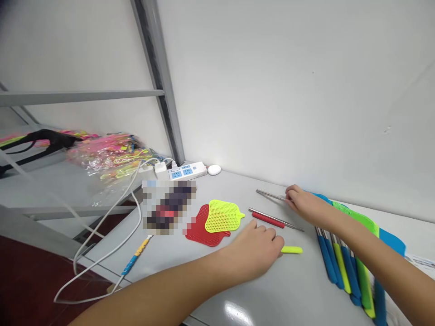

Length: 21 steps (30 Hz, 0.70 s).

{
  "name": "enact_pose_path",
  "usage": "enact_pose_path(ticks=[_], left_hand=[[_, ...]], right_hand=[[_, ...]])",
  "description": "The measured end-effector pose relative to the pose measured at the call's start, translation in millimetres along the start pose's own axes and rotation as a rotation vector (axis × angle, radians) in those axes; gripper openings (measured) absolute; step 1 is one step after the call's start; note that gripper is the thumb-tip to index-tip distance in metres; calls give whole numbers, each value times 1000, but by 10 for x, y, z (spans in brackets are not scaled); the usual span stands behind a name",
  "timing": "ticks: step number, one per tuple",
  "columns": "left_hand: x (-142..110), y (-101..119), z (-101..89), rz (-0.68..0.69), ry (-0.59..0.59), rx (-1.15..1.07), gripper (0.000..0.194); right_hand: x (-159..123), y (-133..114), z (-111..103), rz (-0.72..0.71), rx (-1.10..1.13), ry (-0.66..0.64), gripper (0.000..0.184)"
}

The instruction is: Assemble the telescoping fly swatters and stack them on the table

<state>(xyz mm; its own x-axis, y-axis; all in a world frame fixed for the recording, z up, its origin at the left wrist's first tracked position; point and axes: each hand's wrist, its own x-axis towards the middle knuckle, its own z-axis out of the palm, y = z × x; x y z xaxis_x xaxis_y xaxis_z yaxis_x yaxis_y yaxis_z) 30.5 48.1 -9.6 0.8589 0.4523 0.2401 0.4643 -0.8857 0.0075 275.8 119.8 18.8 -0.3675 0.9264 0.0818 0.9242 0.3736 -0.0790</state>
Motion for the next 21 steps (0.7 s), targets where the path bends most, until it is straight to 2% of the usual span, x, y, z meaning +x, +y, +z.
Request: enact_pose_path(ticks=[3, 7, 10, 12, 17, 21], left_hand=[[14, 0, -73, -64, -24, -95, 15], [47, -30, -168, -206, -28, -270, 28], [60, -95, -245, -364, 35, -373, 36], [59, -154, -288, -459, 112, -463, 38], [59, -294, -318, -603, 303, -653, 40], [72, -339, -299, -613, 387, -719, 40]], right_hand=[[-263, 128, -20, 101, 51, 109, 23], [-661, 166, -17, 109, 128, 334, 8], [-918, 135, 47, 152, 80, 480, 6], [-1048, 132, 105, 110, 24, 523, 6], [-1165, 171, 154, -159, -127, 591, 9], [-1142, 128, 81, -171, -149, 605, 15]])
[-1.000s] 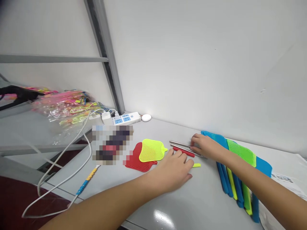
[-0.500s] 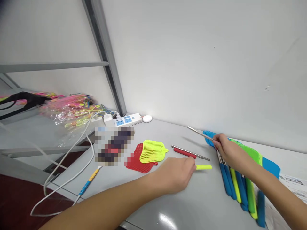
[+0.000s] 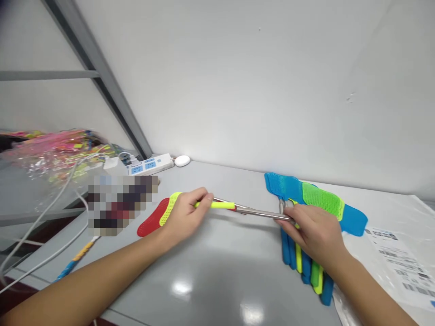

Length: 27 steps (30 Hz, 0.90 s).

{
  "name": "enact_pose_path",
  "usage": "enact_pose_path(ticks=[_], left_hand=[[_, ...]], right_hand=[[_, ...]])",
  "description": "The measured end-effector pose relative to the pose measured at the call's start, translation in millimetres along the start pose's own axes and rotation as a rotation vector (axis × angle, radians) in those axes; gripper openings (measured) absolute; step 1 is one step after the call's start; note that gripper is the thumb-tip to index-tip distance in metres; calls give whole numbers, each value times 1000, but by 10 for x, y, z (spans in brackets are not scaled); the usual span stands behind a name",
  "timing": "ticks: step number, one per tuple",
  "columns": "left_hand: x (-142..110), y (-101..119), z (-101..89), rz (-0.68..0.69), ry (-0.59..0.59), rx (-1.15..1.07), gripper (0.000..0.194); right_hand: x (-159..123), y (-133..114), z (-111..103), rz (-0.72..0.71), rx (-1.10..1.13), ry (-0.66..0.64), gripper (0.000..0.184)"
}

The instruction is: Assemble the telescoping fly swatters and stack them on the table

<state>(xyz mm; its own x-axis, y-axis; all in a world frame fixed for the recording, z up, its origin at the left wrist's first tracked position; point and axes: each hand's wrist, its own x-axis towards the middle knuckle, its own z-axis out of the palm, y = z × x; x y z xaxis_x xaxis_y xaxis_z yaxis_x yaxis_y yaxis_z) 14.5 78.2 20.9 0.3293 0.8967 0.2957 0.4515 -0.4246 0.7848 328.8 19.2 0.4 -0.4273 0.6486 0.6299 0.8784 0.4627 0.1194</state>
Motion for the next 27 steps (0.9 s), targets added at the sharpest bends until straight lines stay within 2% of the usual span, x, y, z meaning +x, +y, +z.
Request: enact_pose_path(ticks=[10, 16, 22, 27], left_hand=[[-39, -2, 32, 61, 19, -5, 38], [-63, 53, 0, 241, 22, 87, 31], [-164, 109, 81, 357, -166, 90, 9], [-225, 103, 140, 512, -156, -59, 35]], right_hand=[[61, -97, 26, -20, 18, -43, 22], [89, -100, -46, -62, -34, -63, 24], [154, -334, -83, -110, -6, -82, 31], [152, -438, -39, -110, 11, -127, 32]])
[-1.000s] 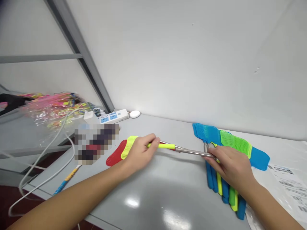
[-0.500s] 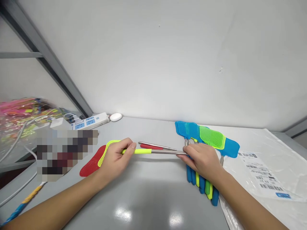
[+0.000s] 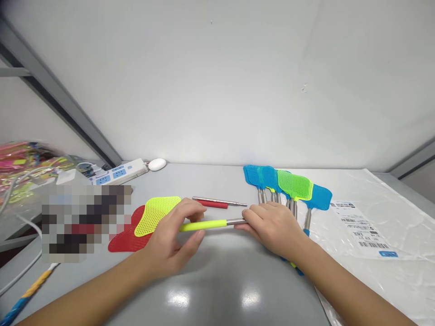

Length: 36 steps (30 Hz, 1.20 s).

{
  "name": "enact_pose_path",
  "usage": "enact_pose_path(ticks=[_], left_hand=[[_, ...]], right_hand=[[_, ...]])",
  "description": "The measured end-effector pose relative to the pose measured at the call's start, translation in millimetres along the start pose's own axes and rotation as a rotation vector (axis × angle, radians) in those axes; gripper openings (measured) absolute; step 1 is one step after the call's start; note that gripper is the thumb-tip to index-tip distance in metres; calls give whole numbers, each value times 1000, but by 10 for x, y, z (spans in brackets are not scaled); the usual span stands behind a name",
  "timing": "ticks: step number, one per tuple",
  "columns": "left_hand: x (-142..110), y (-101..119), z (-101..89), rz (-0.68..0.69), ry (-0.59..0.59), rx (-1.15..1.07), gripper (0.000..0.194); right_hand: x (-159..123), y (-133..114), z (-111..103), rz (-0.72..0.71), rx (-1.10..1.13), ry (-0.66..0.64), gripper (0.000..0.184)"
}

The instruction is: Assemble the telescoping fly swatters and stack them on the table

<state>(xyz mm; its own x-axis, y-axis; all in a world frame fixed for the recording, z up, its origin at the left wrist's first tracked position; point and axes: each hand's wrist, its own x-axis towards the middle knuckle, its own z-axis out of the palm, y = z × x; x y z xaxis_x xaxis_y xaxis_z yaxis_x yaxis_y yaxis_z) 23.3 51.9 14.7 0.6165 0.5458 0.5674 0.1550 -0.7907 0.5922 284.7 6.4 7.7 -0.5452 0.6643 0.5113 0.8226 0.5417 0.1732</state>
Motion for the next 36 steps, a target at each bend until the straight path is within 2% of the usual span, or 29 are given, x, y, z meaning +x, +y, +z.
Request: enact_pose_path(ticks=[2, 4, 6, 10, 15, 24, 36], left_hand=[[5, -11, -13, 81, 20, -64, 42], [20, -22, -40, 118, 17, -153, 41], [40, -27, -71, 66, 34, -291, 40], [88, -39, -115, -133, 157, -592, 53], [142, -73, -96, -241, 204, -780, 64], [115, -89, 118, -401, 165, -922, 74], [64, -5, 223, -393, 158, -997, 74]], right_hand=[[2, -5, 11, 6, 10, -18, 33], [18, -14, 13, 13, 12, -47, 34], [45, -31, 8, 19, 1, -78, 32], [85, -76, -8, -5, -16, -95, 24], [60, -157, 1, -37, 5, -103, 22], [53, -309, 19, -57, 11, -157, 25], [85, -472, -13, -104, -8, -171, 31]])
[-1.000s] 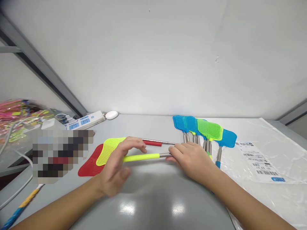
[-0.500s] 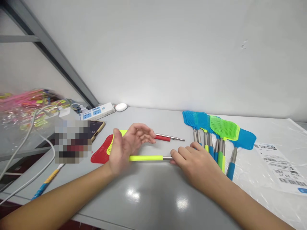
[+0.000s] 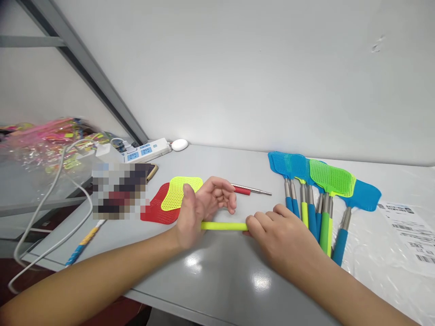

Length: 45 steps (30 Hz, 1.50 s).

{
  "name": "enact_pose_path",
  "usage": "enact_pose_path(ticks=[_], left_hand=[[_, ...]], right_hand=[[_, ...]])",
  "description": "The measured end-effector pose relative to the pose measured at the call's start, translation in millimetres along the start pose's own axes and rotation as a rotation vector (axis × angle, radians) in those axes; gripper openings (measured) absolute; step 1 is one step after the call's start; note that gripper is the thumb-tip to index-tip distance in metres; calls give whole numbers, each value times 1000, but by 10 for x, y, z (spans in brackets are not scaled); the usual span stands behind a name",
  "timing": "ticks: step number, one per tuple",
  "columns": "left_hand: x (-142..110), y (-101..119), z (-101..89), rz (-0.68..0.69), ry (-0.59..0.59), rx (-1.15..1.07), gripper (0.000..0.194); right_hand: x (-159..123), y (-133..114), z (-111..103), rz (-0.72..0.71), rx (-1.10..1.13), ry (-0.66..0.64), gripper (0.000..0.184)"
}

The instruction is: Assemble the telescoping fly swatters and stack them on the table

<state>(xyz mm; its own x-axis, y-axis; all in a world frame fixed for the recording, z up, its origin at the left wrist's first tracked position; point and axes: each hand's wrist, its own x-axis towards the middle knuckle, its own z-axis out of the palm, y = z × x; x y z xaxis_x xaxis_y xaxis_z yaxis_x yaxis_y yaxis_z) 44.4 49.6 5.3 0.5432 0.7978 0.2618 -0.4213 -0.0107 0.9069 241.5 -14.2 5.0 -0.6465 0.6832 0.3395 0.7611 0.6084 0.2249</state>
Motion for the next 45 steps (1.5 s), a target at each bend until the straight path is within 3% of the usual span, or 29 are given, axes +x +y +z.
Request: enact_pose_path(ticks=[6, 11, 14, 17, 19, 21, 28, 34, 41, 45], left_hand=[[21, 25, -23, 13, 7, 31, 75], [28, 144, -88, 137, -18, 198, 73], [29, 224, -179, 234, -38, 537, 48], [46, 275, -241, 336, -199, 1095, 25], [61, 287, -247, 380, -312, 1352, 23], [70, 288, -238, 381, -354, 1448, 26], [79, 325, -281, 354, -374, 1454, 24], [57, 319, -256, 515, -476, 1316, 14], [-2, 293, -135, 647, -403, 1289, 19], [-48, 233, -84, 653, -392, 1299, 24]], right_hand=[[35, -3, 59, 1, 27, 6, 35], [53, 72, 105, 46, 180, 17, 24], [26, 137, 91, 74, 218, 46, 17], [-15, 214, 75, 102, 225, 73, 12], [-41, 269, 70, 120, 240, 90, 11], [-63, 321, 64, 154, 263, 111, 11], [-112, 449, 20, 181, 231, 185, 14], [-140, 495, -13, 209, 198, 165, 18], [-185, 521, 36, 194, 179, 183, 21], [-218, 534, 127, 171, 181, 177, 23]])
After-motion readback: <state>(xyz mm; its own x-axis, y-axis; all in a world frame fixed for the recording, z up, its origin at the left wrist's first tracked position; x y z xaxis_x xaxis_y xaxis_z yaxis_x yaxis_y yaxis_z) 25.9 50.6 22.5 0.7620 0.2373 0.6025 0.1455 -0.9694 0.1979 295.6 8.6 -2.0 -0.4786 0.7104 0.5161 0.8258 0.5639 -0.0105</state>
